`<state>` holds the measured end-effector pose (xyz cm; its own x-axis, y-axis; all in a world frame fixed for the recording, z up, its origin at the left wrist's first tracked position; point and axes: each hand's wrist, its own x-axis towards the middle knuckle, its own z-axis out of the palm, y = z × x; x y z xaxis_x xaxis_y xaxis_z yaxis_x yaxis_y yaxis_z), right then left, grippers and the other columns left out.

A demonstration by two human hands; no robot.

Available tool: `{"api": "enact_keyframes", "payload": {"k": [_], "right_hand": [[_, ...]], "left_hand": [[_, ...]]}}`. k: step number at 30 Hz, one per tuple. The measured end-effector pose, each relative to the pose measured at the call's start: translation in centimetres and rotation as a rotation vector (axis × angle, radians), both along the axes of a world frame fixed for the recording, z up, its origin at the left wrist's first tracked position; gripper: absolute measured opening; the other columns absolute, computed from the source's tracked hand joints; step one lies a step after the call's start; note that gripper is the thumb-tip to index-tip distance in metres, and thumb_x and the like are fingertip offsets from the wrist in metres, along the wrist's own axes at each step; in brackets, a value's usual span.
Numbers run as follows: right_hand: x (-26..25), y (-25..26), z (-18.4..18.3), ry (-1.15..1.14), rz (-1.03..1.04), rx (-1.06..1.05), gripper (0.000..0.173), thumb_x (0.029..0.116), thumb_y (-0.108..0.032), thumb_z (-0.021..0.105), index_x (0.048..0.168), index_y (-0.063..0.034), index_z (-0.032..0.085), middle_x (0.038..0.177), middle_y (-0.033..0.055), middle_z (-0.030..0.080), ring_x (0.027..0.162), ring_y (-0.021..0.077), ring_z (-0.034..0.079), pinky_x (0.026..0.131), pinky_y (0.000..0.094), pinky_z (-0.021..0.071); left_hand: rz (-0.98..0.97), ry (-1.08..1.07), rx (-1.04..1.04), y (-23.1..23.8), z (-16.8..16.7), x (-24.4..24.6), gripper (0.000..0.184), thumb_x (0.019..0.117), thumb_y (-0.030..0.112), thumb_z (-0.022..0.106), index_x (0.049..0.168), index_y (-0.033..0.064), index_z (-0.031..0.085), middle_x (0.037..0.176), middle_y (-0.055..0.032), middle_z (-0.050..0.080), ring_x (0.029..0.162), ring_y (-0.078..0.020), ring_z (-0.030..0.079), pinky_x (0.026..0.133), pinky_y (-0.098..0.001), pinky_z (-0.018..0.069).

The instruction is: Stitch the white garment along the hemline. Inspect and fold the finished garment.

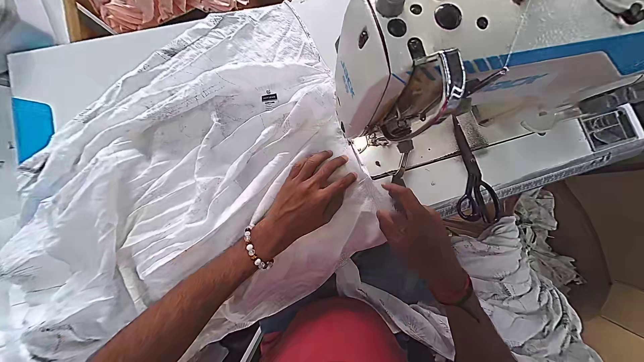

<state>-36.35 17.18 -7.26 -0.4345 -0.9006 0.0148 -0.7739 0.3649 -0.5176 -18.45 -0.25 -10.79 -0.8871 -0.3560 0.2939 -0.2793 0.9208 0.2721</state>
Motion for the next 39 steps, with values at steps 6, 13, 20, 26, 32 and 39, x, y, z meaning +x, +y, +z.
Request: {"api": "enact_keyframes", "payload": {"k": [6, 13, 20, 26, 32, 39], "right_hand": [[4.7, 6.2, -1.6, 0.141, 0.464, 0.057, 0.013, 0.0901, -0.008, 0.059, 0.093, -0.0157, 0.069, 0.080, 0.0020, 0.060, 0.057, 0.0165, 0.058, 0.043, 0.0324, 0.0450], [3.3, 1.4, 0.4, -0.244, 0.373, 0.052, 0.020, 0.1003, -0.031, 0.060, 0.099, -0.0174, 0.075, 0.081, -0.0039, 0.070, 0.071, 0.0092, 0.067, 0.060, 0.0331, 0.0578], [1.6, -5.9, -0.7, 0.001, -0.199, -0.066, 0.022, 0.1029, -0.033, 0.060, 0.109, -0.0213, 0.077, 0.089, -0.0019, 0.070, 0.065, 0.0143, 0.062, 0.056, 0.0394, 0.0505], [2.7, -6.4, -0.4, 0.010, -0.254, -0.005, 0.016, 0.0945, -0.037, 0.072, 0.100, -0.0229, 0.078, 0.082, -0.0045, 0.069, 0.065, 0.0138, 0.062, 0.056, 0.0405, 0.0504], [3.0, -5.9, -1.2, 0.160, -0.194, -0.111, 0.014, 0.0968, -0.023, 0.067, 0.104, -0.0171, 0.077, 0.083, 0.0017, 0.068, 0.069, 0.0170, 0.065, 0.057, 0.0377, 0.0527], [4.6, -2.7, -2.4, 0.284, -0.023, -0.238, 0.021, 0.0974, -0.019, 0.061, 0.108, -0.0161, 0.079, 0.109, 0.0042, 0.069, 0.100, 0.0217, 0.062, 0.081, 0.0361, 0.0524]], "left_hand": [[-0.090, 0.018, 0.003, 0.7, 0.1, -0.3, 0.032, 0.1030, 0.026, 0.050, 0.123, 0.0251, 0.075, 0.144, -0.0050, 0.060, 0.135, -0.0274, 0.052, 0.111, -0.0469, 0.0422], [-0.012, 0.000, -0.006, 2.0, -0.3, 0.3, 0.038, 0.1040, 0.031, 0.047, 0.136, 0.0334, 0.068, 0.150, -0.0033, 0.056, 0.141, -0.0282, 0.047, 0.115, -0.0497, 0.0359], [-0.057, 0.009, -0.042, 0.7, -0.2, 0.2, 0.035, 0.1044, 0.034, 0.048, 0.131, 0.0352, 0.071, 0.147, -0.0029, 0.058, 0.139, -0.0292, 0.047, 0.113, -0.0510, 0.0351], [0.035, -0.034, -0.012, 0.2, 0.3, -0.1, 0.046, 0.1012, 0.049, 0.048, 0.130, 0.0200, 0.068, 0.148, -0.0046, 0.056, 0.140, -0.0280, 0.047, 0.115, -0.0486, 0.0350], [0.076, -0.098, -0.038, 0.0, 0.0, -0.3, 0.056, 0.0998, 0.056, 0.041, 0.151, 0.0357, 0.053, 0.159, -0.0039, 0.045, 0.146, -0.0308, 0.037, 0.120, -0.0524, 0.0241], [-0.089, -0.041, -0.003, -0.4, -0.2, -0.4, 0.050, 0.1032, 0.040, 0.042, 0.148, 0.0258, 0.058, 0.159, 0.0039, 0.048, 0.150, -0.0266, 0.037, 0.122, -0.0507, 0.0289]]}}
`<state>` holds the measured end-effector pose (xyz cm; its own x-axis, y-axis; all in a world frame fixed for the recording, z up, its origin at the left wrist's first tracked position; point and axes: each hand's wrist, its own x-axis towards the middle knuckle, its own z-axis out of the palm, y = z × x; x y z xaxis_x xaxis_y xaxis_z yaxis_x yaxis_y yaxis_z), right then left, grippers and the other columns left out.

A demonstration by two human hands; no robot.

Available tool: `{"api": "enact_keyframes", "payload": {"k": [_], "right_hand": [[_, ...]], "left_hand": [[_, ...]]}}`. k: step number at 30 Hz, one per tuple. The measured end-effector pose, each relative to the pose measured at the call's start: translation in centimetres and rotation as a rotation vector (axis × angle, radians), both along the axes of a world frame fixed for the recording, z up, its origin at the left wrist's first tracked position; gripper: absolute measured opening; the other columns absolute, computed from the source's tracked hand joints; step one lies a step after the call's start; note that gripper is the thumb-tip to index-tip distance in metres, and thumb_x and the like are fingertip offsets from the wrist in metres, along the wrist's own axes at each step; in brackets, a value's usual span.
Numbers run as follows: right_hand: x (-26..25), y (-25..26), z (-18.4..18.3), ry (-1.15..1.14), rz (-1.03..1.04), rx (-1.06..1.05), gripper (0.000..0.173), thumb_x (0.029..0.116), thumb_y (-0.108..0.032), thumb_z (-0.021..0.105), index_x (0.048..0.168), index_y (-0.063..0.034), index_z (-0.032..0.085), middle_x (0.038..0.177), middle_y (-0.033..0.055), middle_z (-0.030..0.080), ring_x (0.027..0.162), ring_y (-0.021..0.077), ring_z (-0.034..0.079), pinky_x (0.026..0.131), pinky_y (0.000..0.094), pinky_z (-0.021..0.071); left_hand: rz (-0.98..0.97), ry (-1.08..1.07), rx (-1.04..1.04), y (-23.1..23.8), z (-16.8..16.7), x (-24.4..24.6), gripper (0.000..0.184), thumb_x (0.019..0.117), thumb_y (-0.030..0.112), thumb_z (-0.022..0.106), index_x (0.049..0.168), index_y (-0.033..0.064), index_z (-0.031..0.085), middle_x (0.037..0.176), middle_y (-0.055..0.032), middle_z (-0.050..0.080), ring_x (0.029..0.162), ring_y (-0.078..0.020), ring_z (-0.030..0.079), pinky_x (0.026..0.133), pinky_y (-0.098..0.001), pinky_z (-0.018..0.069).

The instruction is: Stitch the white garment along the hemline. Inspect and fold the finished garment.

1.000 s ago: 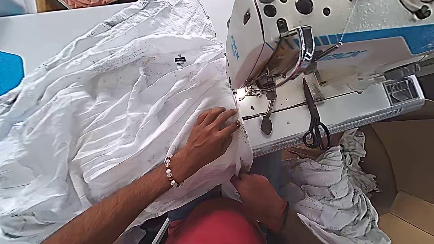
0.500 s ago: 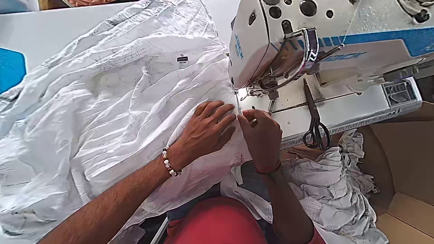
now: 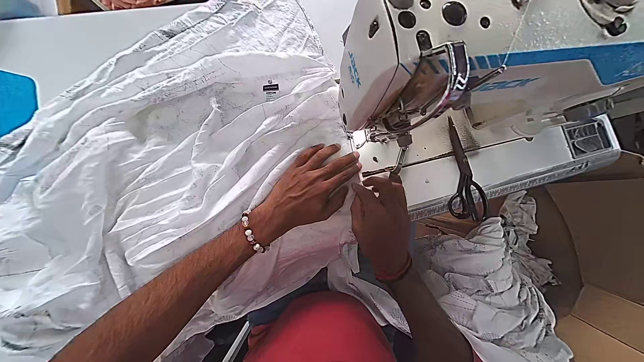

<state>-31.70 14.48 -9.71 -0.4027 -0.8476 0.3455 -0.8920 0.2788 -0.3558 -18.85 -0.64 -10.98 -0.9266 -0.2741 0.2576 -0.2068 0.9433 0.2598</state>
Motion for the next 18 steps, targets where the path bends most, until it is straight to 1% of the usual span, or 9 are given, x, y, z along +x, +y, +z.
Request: {"api": "enact_keyframes", "payload": {"k": [3, 5, 7, 8, 10, 13, 15, 17, 18], "right_hand": [[2.1, 4.6, -2.8, -0.012, 0.039, -0.172, 0.026, 0.0917, -0.038, 0.070, 0.108, -0.0178, 0.075, 0.101, 0.0048, 0.066, 0.094, 0.0220, 0.060, 0.084, 0.0409, 0.0471], [3.7, 7.7, -5.6, -0.017, 0.071, -0.182, 0.032, 0.0876, -0.045, 0.072, 0.106, -0.0194, 0.067, 0.102, 0.0027, 0.062, 0.097, 0.0200, 0.057, 0.089, 0.0396, 0.0455], [4.0, 9.3, -7.3, -0.009, 0.078, -0.169, 0.021, 0.0919, -0.037, 0.067, 0.102, -0.0187, 0.065, 0.101, 0.0021, 0.063, 0.096, 0.0191, 0.058, 0.086, 0.0381, 0.0447], [3.4, 9.5, -7.3, -0.009, 0.057, -0.183, 0.013, 0.0934, -0.030, 0.065, 0.098, -0.0179, 0.067, 0.096, 0.0016, 0.066, 0.091, 0.0182, 0.060, 0.081, 0.0371, 0.0460], [1.6, 9.8, -6.0, -0.022, -0.006, -0.232, 0.008, 0.0935, -0.023, 0.064, 0.091, -0.0164, 0.068, 0.084, 0.0022, 0.067, 0.078, 0.0176, 0.063, 0.070, 0.0355, 0.0492], [-1.7, 10.7, -2.5, 0.087, -0.075, -0.294, 0.010, 0.0956, -0.019, 0.061, 0.087, -0.0144, 0.063, 0.073, 0.0035, 0.055, 0.067, 0.0185, 0.057, 0.060, 0.0324, 0.0484], [-2.8, 11.1, -0.6, 0.135, -0.109, -0.130, 0.011, 0.0944, -0.014, 0.059, 0.085, -0.0124, 0.064, 0.073, 0.0054, 0.055, 0.067, 0.0210, 0.056, 0.057, 0.0333, 0.0452], [-3.0, 10.7, 0.8, 0.070, -0.089, 0.269, 0.011, 0.0870, -0.008, 0.060, 0.084, -0.0127, 0.069, 0.078, 0.0069, 0.061, 0.070, 0.0256, 0.064, 0.052, 0.0390, 0.0488], [-3.0, 10.4, 1.2, -0.033, -0.027, 0.432, 0.011, 0.0844, -0.006, 0.062, 0.086, -0.0127, 0.071, 0.082, 0.0085, 0.063, 0.073, 0.0281, 0.066, 0.054, 0.0429, 0.0524]], "left_hand": [[-0.026, 0.031, 0.000, -0.1, 0.0, 0.1, 0.044, 0.1036, 0.038, 0.045, 0.142, 0.0290, 0.064, 0.155, 0.0050, 0.053, 0.149, -0.0278, 0.040, 0.121, -0.0520, 0.0311], [-0.035, 0.037, 0.003, -0.1, 0.1, 0.2, 0.041, 0.1032, 0.036, 0.048, 0.139, 0.0295, 0.067, 0.154, 0.0043, 0.054, 0.148, -0.0291, 0.041, 0.120, -0.0528, 0.0317], [-0.041, 0.040, -0.002, -0.1, 0.3, 0.2, 0.040, 0.1025, 0.034, 0.049, 0.138, 0.0295, 0.068, 0.153, 0.0039, 0.055, 0.147, -0.0298, 0.043, 0.120, -0.0531, 0.0323], [-0.039, 0.040, -0.006, 0.0, 0.3, 0.2, 0.040, 0.1025, 0.034, 0.049, 0.138, 0.0299, 0.068, 0.153, 0.0042, 0.055, 0.146, -0.0297, 0.043, 0.119, -0.0530, 0.0326], [-0.030, 0.037, -0.007, 0.1, 0.4, 0.2, 0.040, 0.1026, 0.035, 0.049, 0.137, 0.0300, 0.068, 0.152, 0.0047, 0.056, 0.146, -0.0294, 0.043, 0.119, -0.0528, 0.0327], [-0.024, 0.038, -0.002, 0.1, 0.7, 0.1, 0.040, 0.1027, 0.033, 0.048, 0.136, 0.0279, 0.069, 0.151, 0.0042, 0.057, 0.145, -0.0291, 0.044, 0.119, -0.0526, 0.0325], [-0.017, 0.039, -0.010, 0.2, 0.7, 0.0, 0.039, 0.1029, 0.033, 0.048, 0.135, 0.0281, 0.069, 0.151, 0.0047, 0.057, 0.145, -0.0285, 0.045, 0.118, -0.0520, 0.0330], [-0.009, 0.036, -0.013, 0.2, 0.6, -0.1, 0.040, 0.1030, 0.033, 0.047, 0.136, 0.0286, 0.069, 0.151, 0.0051, 0.057, 0.145, -0.0281, 0.045, 0.118, -0.0517, 0.0336], [-0.009, 0.033, -0.010, 0.3, 0.7, 0.0, 0.040, 0.1030, 0.033, 0.047, 0.136, 0.0286, 0.069, 0.151, 0.0048, 0.057, 0.145, -0.0281, 0.045, 0.118, -0.0516, 0.0336]]}}
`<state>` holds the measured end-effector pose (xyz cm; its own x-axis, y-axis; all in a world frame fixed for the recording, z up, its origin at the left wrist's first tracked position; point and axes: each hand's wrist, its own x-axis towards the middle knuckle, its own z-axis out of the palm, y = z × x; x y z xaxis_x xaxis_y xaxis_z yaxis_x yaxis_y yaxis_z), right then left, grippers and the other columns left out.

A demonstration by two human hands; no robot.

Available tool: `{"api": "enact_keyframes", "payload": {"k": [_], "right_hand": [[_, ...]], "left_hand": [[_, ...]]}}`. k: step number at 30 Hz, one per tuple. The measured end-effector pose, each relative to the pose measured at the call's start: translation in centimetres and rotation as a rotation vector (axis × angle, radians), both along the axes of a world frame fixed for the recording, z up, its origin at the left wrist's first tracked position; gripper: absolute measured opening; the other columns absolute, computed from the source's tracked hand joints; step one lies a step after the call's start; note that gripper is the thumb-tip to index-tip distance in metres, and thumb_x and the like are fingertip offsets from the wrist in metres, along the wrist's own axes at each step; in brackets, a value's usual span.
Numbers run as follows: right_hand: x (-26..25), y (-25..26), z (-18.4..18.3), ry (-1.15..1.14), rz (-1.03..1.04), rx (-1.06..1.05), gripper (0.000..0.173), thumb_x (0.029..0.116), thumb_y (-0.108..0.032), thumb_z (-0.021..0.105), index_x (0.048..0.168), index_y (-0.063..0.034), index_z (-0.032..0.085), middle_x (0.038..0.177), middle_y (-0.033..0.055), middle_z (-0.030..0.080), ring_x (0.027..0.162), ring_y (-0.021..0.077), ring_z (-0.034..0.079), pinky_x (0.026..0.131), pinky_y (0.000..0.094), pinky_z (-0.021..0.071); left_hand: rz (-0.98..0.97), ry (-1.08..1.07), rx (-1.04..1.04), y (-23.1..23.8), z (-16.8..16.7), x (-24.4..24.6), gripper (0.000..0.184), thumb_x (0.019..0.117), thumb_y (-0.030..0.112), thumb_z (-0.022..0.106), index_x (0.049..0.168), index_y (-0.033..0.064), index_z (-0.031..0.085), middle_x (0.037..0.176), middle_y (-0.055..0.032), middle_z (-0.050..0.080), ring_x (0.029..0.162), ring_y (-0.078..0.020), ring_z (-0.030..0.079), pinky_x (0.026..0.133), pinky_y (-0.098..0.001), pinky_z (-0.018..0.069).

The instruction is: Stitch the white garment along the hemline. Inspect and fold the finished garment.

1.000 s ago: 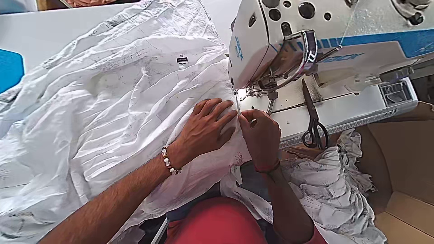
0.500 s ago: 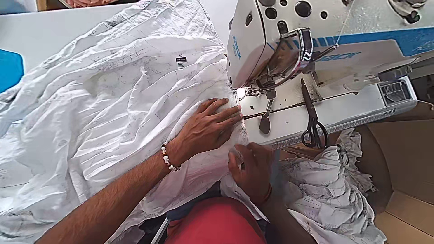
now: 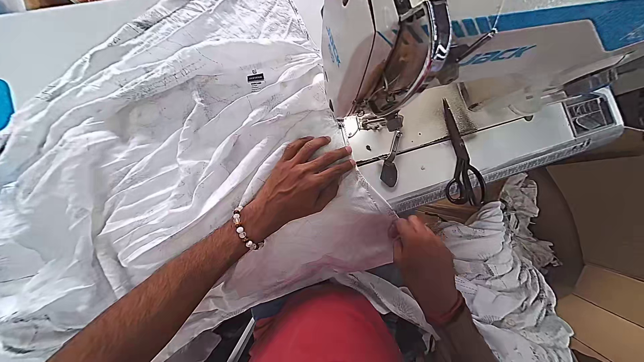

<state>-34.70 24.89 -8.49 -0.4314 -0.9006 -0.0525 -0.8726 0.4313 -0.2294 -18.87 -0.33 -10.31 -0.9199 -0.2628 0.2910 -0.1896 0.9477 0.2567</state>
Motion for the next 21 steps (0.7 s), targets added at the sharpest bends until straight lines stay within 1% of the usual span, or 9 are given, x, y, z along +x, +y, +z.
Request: {"api": "enact_keyframes", "payload": {"k": [2, 3, 5, 8, 10, 12, 15, 18, 21], "right_hand": [[0.3, -1.2, 0.8, -0.216, 0.070, 0.062, 0.015, 0.0868, -0.017, 0.064, 0.094, -0.0187, 0.077, 0.087, 0.0043, 0.065, 0.079, 0.0228, 0.065, 0.061, 0.0404, 0.0548], [0.7, -2.4, 1.3, -0.262, 0.057, -0.031, 0.018, 0.0923, -0.024, 0.061, 0.100, -0.0200, 0.077, 0.088, 0.0006, 0.066, 0.077, 0.0167, 0.064, 0.062, 0.0354, 0.0546], [1.4, -5.1, 1.8, -0.244, -0.028, -0.252, 0.024, 0.1001, -0.032, 0.058, 0.106, -0.0192, 0.077, 0.092, -0.0025, 0.071, 0.081, 0.0125, 0.066, 0.067, 0.0322, 0.0552], [1.2, -9.2, 0.0, -0.148, -0.136, -0.386, 0.026, 0.1022, -0.038, 0.060, 0.110, -0.0192, 0.077, 0.100, 0.0013, 0.071, 0.095, 0.0228, 0.063, 0.077, 0.0407, 0.0518], [1.2, -10.8, -0.9, -0.101, -0.204, -0.376, 0.024, 0.0973, -0.044, 0.067, 0.099, -0.0239, 0.079, 0.092, -0.0013, 0.069, 0.092, 0.0232, 0.061, 0.075, 0.0422, 0.0471], [1.4, -11.7, -0.8, -0.030, -0.228, -0.337, 0.019, 0.0935, -0.041, 0.070, 0.090, -0.0244, 0.078, 0.088, -0.0030, 0.069, 0.092, 0.0229, 0.060, 0.075, 0.0430, 0.0440], [1.7, -12.1, -1.0, 0.118, -0.194, -0.350, 0.017, 0.0932, -0.032, 0.065, 0.085, -0.0191, 0.073, 0.089, -0.0005, 0.069, 0.087, 0.0216, 0.065, 0.068, 0.0397, 0.0490], [1.9, -11.3, -1.5, 0.155, -0.116, -0.372, 0.016, 0.0975, -0.027, 0.063, 0.094, -0.0151, 0.073, 0.079, 0.0010, 0.064, 0.060, 0.0171, 0.062, 0.046, 0.0335, 0.0446], [1.5, -9.7, -1.7, 0.048, -0.053, -0.387, 0.021, 0.0990, -0.024, 0.061, 0.109, -0.0168, 0.078, 0.064, 0.0011, 0.067, 0.049, 0.0178, 0.060, 0.042, 0.0364, 0.0429]], "left_hand": [[0.000, 0.005, -0.001, 0.0, 0.1, 0.0, 0.039, 0.1029, 0.033, 0.048, 0.136, 0.0281, 0.069, 0.150, 0.0043, 0.058, 0.144, -0.0282, 0.045, 0.117, -0.0512, 0.0343], [0.000, 0.008, -0.001, -0.1, 0.1, -0.1, 0.040, 0.1028, 0.033, 0.048, 0.136, 0.0280, 0.069, 0.150, 0.0042, 0.058, 0.144, -0.0282, 0.046, 0.117, -0.0511, 0.0346], [-0.003, 0.002, 0.006, 0.0, 0.0, 0.0, 0.040, 0.1030, 0.033, 0.048, 0.137, 0.0282, 0.068, 0.151, 0.0041, 0.057, 0.144, -0.0281, 0.045, 0.116, -0.0512, 0.0341], [-0.004, -0.005, 0.007, 0.0, 0.0, 0.0, 0.041, 0.1035, 0.033, 0.046, 0.138, 0.0284, 0.067, 0.151, 0.0044, 0.056, 0.144, -0.0277, 0.045, 0.116, -0.0513, 0.0342], [-0.004, -0.004, 0.010, -0.1, 0.0, 0.1, 0.042, 0.1031, 0.034, 0.047, 0.139, 0.0269, 0.067, 0.151, 0.0040, 0.057, 0.144, -0.0279, 0.046, 0.116, -0.0508, 0.0345], [-0.005, 0.005, 0.013, -0.1, -0.1, 0.1, 0.042, 0.1026, 0.033, 0.047, 0.139, 0.0239, 0.066, 0.151, 0.0027, 0.057, 0.143, -0.0286, 0.046, 0.116, -0.0505, 0.0346], [0.010, -0.012, 0.001, -0.1, -0.2, 0.1, 0.044, 0.1029, 0.034, 0.046, 0.141, 0.0249, 0.065, 0.152, 0.0053, 0.056, 0.144, -0.0269, 0.044, 0.117, -0.0501, 0.0334], [0.011, -0.011, -0.006, 0.0, -0.1, 0.1, 0.044, 0.1032, 0.034, 0.045, 0.141, 0.0265, 0.065, 0.152, 0.0055, 0.056, 0.144, -0.0271, 0.044, 0.116, -0.0501, 0.0332], [0.022, -0.012, -0.016, 0.0, 0.0, 0.1, 0.044, 0.1029, 0.034, 0.045, 0.141, 0.0259, 0.065, 0.152, 0.0054, 0.056, 0.144, -0.0270, 0.045, 0.116, -0.0501, 0.0335]]}}
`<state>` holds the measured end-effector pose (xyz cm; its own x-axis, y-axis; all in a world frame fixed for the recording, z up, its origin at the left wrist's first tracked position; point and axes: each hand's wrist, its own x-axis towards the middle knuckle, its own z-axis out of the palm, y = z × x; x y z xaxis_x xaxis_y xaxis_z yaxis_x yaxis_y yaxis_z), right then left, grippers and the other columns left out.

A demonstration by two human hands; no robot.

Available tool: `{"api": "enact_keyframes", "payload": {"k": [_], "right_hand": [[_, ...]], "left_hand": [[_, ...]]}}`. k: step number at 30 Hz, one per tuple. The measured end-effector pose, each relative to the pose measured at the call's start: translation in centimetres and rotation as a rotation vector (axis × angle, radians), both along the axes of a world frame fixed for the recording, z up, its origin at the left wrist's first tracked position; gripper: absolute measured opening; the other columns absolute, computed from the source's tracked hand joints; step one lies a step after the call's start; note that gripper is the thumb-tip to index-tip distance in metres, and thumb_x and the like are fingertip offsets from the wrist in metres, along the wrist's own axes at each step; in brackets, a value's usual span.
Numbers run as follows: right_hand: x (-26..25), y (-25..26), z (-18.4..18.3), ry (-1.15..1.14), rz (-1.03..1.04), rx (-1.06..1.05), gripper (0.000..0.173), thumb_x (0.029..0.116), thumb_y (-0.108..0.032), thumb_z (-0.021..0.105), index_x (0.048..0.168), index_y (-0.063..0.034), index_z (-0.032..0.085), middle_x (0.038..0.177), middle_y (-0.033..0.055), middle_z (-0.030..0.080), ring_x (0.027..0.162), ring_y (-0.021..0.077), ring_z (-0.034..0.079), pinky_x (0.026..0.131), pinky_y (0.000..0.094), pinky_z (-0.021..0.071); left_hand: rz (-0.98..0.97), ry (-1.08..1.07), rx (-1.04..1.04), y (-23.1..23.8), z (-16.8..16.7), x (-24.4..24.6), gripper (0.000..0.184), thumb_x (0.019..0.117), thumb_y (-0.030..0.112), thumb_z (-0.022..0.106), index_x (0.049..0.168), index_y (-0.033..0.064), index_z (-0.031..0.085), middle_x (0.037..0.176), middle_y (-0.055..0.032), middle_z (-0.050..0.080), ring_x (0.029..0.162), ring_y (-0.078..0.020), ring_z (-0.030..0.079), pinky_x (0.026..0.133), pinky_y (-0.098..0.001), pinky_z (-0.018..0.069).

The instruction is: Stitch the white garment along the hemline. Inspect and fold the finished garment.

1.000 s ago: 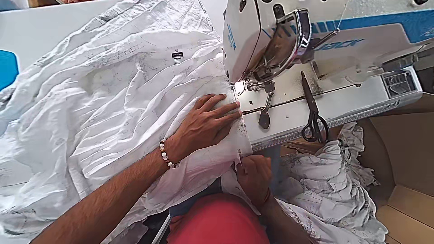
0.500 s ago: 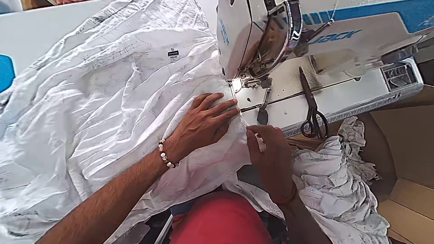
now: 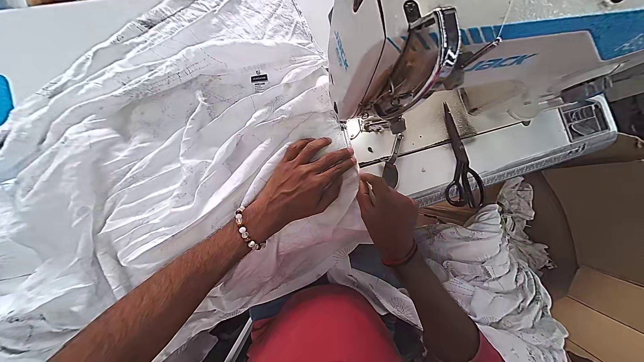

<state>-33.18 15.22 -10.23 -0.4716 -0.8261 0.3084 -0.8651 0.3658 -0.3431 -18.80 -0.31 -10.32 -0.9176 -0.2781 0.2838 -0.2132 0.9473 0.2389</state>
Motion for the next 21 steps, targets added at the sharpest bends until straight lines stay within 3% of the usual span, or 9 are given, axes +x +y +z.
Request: {"api": "enact_keyframes", "payload": {"k": [5, 11, 16, 19, 21], "right_hand": [[0.2, 1.1, -0.5, 0.144, 0.096, 0.041, 0.033, 0.0993, -0.019, 0.056, 0.125, -0.0155, 0.076, 0.056, 0.0016, 0.060, 0.043, 0.0187, 0.055, 0.039, 0.0345, 0.0371], [0.2, 1.3, 0.2, 0.209, 0.135, 0.141, 0.038, 0.1001, -0.020, 0.052, 0.132, -0.0160, 0.072, 0.052, 0.0007, 0.054, 0.041, 0.0187, 0.051, 0.038, 0.0339, 0.0356], [-0.6, -0.7, 0.4, 0.226, 0.124, 0.184, 0.040, 0.1017, -0.022, 0.052, 0.139, -0.0205, 0.067, 0.053, 0.0005, 0.052, 0.042, 0.0199, 0.051, 0.038, 0.0350, 0.0343], [-1.3, -2.7, 1.0, 0.205, 0.135, 0.212, 0.041, 0.1013, -0.024, 0.054, 0.141, -0.0209, 0.066, 0.052, 0.0001, 0.051, 0.042, 0.0199, 0.050, 0.039, 0.0345, 0.0338], [-1.6, -4.0, 1.4, 0.194, 0.149, 0.219, 0.040, 0.1019, -0.023, 0.055, 0.140, -0.0194, 0.066, 0.053, 0.0005, 0.051, 0.042, 0.0199, 0.050, 0.039, 0.0345, 0.0340]], "left_hand": [[-0.018, -0.004, 0.019, -0.1, -0.1, -0.1, 0.042, 0.1025, 0.034, 0.047, 0.138, 0.0288, 0.067, 0.152, 0.0035, 0.056, 0.143, -0.0279, 0.045, 0.115, -0.0498, 0.0342], [-0.023, 0.014, 0.012, -0.3, 0.0, -0.1, 0.038, 0.1021, 0.033, 0.049, 0.134, 0.0319, 0.070, 0.150, 0.0041, 0.058, 0.142, -0.0271, 0.047, 0.115, -0.0493, 0.0348], [0.026, -0.013, 0.000, -1.4, 0.1, -0.7, 0.041, 0.1027, 0.035, 0.047, 0.138, 0.0299, 0.067, 0.151, 0.0024, 0.056, 0.143, -0.0282, 0.045, 0.116, -0.0501, 0.0331], [0.048, 0.000, -0.018, -2.9, 0.1, -1.1, 0.040, 0.1028, 0.037, 0.047, 0.136, 0.0293, 0.069, 0.144, -0.0020, 0.060, 0.136, -0.0294, 0.048, 0.111, -0.0492, 0.0338], [0.034, 0.018, -0.040, -4.4, 0.1, -1.2, 0.039, 0.1034, 0.037, 0.047, 0.135, 0.0313, 0.070, 0.139, 0.0005, 0.063, 0.134, -0.0280, 0.049, 0.110, -0.0478, 0.0339]]}}
